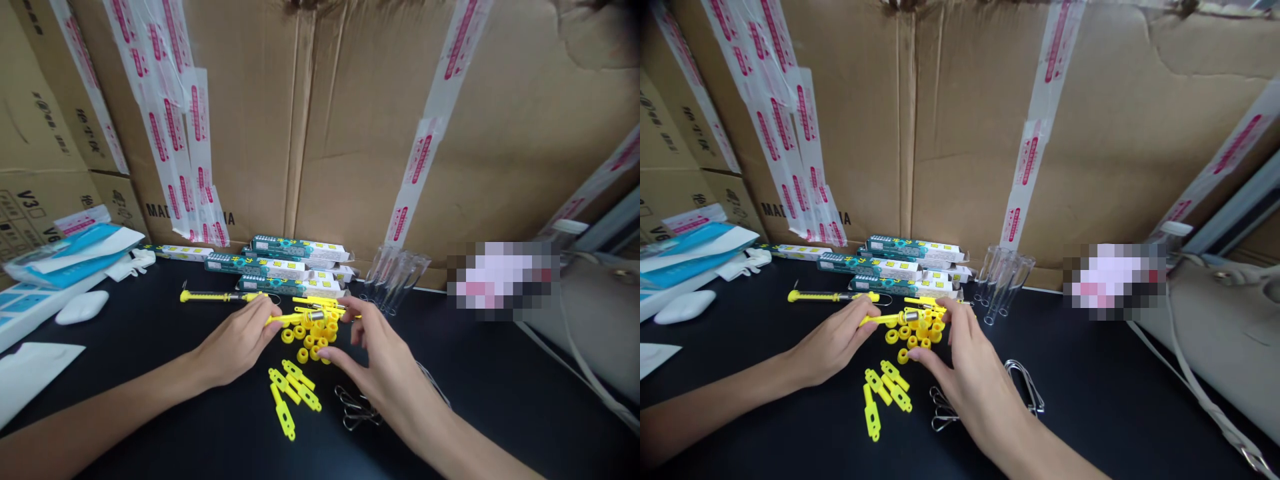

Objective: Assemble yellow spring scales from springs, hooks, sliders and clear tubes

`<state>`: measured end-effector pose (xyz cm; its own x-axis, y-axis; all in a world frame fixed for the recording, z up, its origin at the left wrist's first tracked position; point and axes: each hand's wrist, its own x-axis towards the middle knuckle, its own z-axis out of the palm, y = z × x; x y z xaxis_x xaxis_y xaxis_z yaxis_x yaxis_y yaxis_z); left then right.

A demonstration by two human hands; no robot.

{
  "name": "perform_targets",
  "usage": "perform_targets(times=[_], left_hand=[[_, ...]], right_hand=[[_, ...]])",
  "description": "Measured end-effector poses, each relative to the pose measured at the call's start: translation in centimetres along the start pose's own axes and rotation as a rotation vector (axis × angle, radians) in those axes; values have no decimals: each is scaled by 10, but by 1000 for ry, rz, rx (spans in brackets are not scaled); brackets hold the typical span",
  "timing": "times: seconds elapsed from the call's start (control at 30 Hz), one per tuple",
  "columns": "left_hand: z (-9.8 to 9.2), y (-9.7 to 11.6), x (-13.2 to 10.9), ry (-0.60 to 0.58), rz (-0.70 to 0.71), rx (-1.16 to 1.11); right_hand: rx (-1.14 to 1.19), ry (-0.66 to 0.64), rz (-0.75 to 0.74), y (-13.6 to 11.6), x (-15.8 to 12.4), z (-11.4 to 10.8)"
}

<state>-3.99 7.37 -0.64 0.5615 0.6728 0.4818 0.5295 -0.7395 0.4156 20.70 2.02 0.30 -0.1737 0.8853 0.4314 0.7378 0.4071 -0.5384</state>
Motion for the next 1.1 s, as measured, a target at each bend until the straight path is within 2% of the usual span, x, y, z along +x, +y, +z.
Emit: perform_targets(times=[0.2,0.3,0.37,0.6,0.7,0.87,1.1], left_hand=[[7,30,-9,11,110,8],[11,45,-15,5,134,-42],[13,49,-18,-3,98,-93],[15,43,-20,-56,-141,-256],[15,42,-19,-53,-153,-277],[13,44,-16,-7,-169,-262],[12,44,-14,4,-192,-264]], right_hand=[[172,-87,-167,-15,-3,-18],[267,-104,-134,-20,-9,-25],[284,-116,-76,-19,-15,-30],[154,-79,48,12,-36,-30],[131,-59,72,19,-41,-25],[144,9,71,15,-43,-22],[183,114,-51,7,-48,-22]])
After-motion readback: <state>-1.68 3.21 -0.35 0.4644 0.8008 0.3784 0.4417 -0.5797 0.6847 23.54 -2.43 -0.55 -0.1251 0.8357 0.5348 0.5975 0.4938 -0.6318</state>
